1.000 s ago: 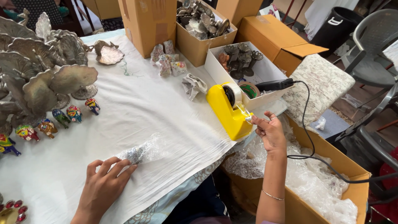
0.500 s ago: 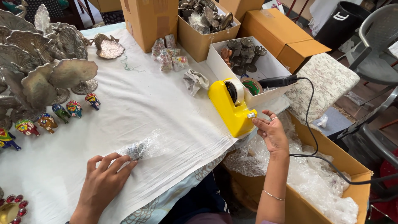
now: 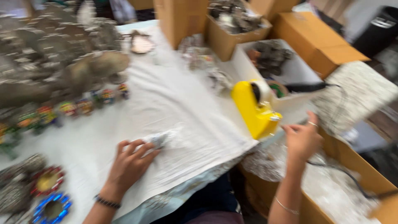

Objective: Wrapping small metal figurines in bubble wrap and securing them with tape for shipment.

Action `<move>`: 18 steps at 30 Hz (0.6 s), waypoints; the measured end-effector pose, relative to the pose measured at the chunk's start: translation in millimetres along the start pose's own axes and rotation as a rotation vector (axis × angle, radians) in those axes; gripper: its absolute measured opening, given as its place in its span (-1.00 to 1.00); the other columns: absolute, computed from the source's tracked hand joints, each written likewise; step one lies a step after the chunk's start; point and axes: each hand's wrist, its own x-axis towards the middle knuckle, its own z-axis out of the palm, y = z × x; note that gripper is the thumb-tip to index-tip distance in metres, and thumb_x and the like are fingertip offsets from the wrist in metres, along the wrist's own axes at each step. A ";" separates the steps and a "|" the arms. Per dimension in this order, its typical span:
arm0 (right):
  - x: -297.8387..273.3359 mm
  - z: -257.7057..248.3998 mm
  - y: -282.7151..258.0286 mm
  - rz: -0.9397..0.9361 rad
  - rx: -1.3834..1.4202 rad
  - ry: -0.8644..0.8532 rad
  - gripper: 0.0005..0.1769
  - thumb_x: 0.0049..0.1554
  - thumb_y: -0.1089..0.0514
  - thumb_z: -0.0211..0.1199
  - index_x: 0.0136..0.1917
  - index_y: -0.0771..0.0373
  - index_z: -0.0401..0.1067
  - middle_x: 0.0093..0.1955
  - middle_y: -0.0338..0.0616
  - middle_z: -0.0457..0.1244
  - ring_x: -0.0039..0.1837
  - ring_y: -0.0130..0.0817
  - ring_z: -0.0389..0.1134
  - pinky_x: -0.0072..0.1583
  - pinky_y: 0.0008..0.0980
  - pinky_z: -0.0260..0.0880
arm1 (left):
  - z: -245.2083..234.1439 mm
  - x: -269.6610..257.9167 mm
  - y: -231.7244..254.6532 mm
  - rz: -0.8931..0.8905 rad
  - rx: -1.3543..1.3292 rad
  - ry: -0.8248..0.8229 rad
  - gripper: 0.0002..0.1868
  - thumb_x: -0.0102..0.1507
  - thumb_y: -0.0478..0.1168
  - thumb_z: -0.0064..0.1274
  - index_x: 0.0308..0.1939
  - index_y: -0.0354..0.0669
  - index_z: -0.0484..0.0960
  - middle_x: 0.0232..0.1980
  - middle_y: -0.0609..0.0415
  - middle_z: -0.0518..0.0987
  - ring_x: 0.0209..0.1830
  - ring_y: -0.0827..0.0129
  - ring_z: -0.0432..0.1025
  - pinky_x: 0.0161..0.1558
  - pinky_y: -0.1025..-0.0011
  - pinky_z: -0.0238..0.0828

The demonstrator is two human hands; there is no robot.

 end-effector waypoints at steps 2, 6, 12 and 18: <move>-16.0 -27.2 -47.4 -0.006 0.152 -0.105 -0.10 -0.04 0.11 0.59 0.51 0.13 0.30 -0.11 -0.25 0.47 -0.26 -0.50 0.32 -0.09 -0.46 0.34 | -20.6 6.8 5.5 0.002 0.013 0.056 -0.80 0.21 -0.17 0.11 -0.13 0.14 0.78 0.13 0.22 0.63 0.20 0.34 0.40 0.19 0.18 0.16; -32.8 -19.6 -96.6 -0.245 0.417 -0.516 -0.74 -0.03 0.13 0.59 -0.09 0.29 0.69 0.51 -0.32 0.31 -0.40 -0.57 0.17 -0.28 -0.48 0.21 | -25.9 16.7 0.2 0.069 -0.076 0.109 -0.86 0.21 -0.20 0.10 -0.25 0.08 0.77 0.32 0.11 0.58 0.36 0.33 0.38 0.30 0.15 0.14; -60.6 -13.5 -225.8 -0.631 0.713 -0.975 -0.59 -0.02 0.13 0.50 0.11 0.18 0.54 0.06 -0.29 0.43 -0.41 -0.67 0.10 -0.32 -0.57 0.18 | -44.3 33.5 -8.7 0.040 -0.314 -0.072 -0.84 0.24 -0.03 0.18 -0.28 0.06 0.78 0.27 0.14 0.59 0.30 0.29 0.39 0.25 0.12 0.15; -75.4 -12.1 -306.9 -0.793 0.883 -1.245 -0.38 0.10 0.14 0.42 0.41 0.18 0.38 -0.23 -0.35 0.44 -0.30 -0.72 0.20 -0.24 -0.60 0.28 | -31.0 38.6 -20.5 -0.113 -0.464 -0.053 -0.84 0.37 -0.11 0.09 -0.01 0.05 0.68 0.02 0.24 0.64 0.17 0.31 0.46 0.20 0.21 0.26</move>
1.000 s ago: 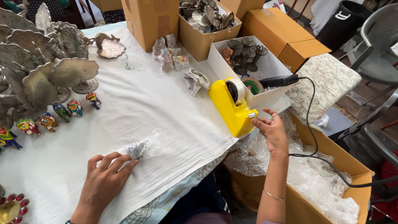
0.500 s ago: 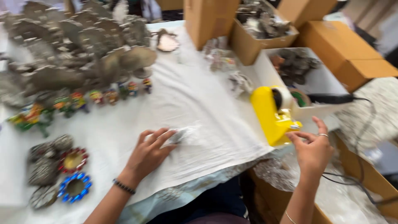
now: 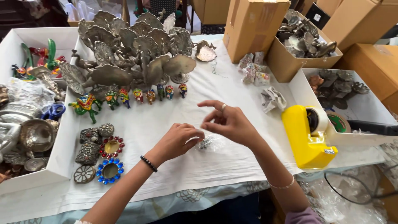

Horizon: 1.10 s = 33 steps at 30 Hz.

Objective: Wrapping small metal figurines in bubble wrap and securing them with tape for shipment.

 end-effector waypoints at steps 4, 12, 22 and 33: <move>36.5 7.1 18.1 -0.001 0.241 -0.057 -0.45 0.16 0.12 0.36 0.39 0.21 0.37 -0.16 -0.31 0.43 -0.21 -0.71 0.26 -0.15 -0.60 0.31 | 0.8 13.3 -4.6 0.027 0.081 -0.067 -0.87 0.27 -0.12 0.16 -0.13 0.16 0.75 -0.10 0.32 0.67 0.06 0.33 0.47 0.10 0.24 0.27; 66.9 8.7 54.3 -0.017 0.567 -0.105 -0.51 0.26 0.05 0.26 0.40 0.25 0.39 -0.09 -0.21 0.41 -0.20 -0.63 0.18 -0.11 -0.58 0.19 | 3.6 35.1 -23.4 0.170 -0.040 -0.165 -0.89 0.17 -0.11 0.27 -0.23 0.17 0.81 0.18 0.15 0.60 0.14 0.22 0.46 0.15 0.22 0.36; 58.7 7.0 83.5 0.006 0.950 -0.096 -0.30 0.31 -0.08 0.06 0.61 0.22 0.08 0.25 0.19 0.36 -0.28 -0.64 0.18 -0.16 -0.64 0.25 | 11.7 11.5 -12.0 0.127 -0.028 -0.274 -0.65 0.13 -0.12 0.33 0.01 0.15 0.76 0.20 -0.04 0.59 0.13 0.03 0.46 0.16 0.17 0.39; 58.2 43.2 116.8 0.100 1.202 -0.208 -0.75 0.20 0.25 0.13 0.17 0.13 0.31 0.46 0.26 0.25 -0.36 -0.65 0.01 -0.21 -0.64 0.15 | -12.7 -17.6 -16.1 -0.407 0.066 0.616 -0.64 0.11 -0.18 0.35 0.00 0.11 0.75 0.16 0.08 0.61 0.00 0.19 0.55 -0.07 0.30 0.52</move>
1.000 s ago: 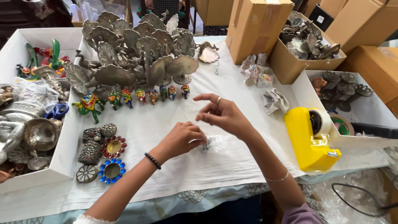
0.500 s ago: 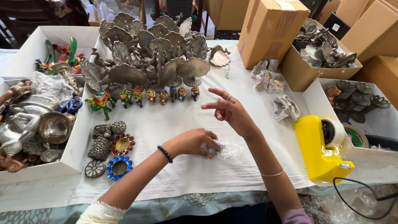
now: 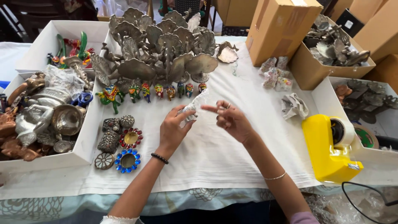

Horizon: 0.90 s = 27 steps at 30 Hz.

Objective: Wrapping small metal figurines in bubble wrap and securing them with tape for shipment.

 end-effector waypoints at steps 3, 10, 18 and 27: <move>-0.2 12.2 11.5 0.081 0.014 -0.016 -0.85 0.16 0.30 0.11 0.01 0.13 0.33 0.44 0.22 0.26 -0.36 -0.64 -0.02 -0.22 -0.63 0.14 | 6.3 -4.0 -6.9 0.071 0.056 0.095 -0.64 0.10 -0.20 0.37 -0.01 0.08 0.75 0.14 0.09 0.61 0.02 0.18 0.54 -0.03 0.27 0.50; 0.7 16.9 24.1 0.149 0.006 0.047 -0.86 0.14 0.30 0.09 -0.03 0.11 0.32 0.42 0.13 0.27 -0.33 -0.63 -0.02 -0.21 -0.63 0.13 | 3.9 -1.3 -0.7 0.080 -0.035 0.119 -0.61 0.13 -0.23 0.34 0.04 0.05 0.71 0.14 0.07 0.60 0.02 0.19 0.53 -0.06 0.29 0.51; 0.9 25.7 20.6 0.131 0.066 0.096 -0.83 0.11 0.30 0.09 -0.04 0.07 0.30 0.44 0.16 0.26 -0.32 -0.62 -0.04 -0.21 -0.64 0.14 | 18.2 -2.9 -21.7 0.110 -0.086 0.247 -0.34 0.18 -0.23 0.37 0.28 -0.09 0.34 0.15 -0.03 0.51 0.11 0.08 0.50 -0.01 0.25 0.48; 2.0 27.0 21.9 0.143 0.053 0.113 -0.80 0.11 0.29 0.10 0.01 0.09 0.28 0.44 0.17 0.24 -0.33 -0.63 0.00 -0.24 -0.65 0.15 | 21.8 0.1 -27.7 -0.052 -0.203 0.173 -0.14 0.11 -0.26 0.39 0.41 -0.20 0.26 0.10 -0.11 0.36 0.13 0.12 0.37 0.06 0.27 0.41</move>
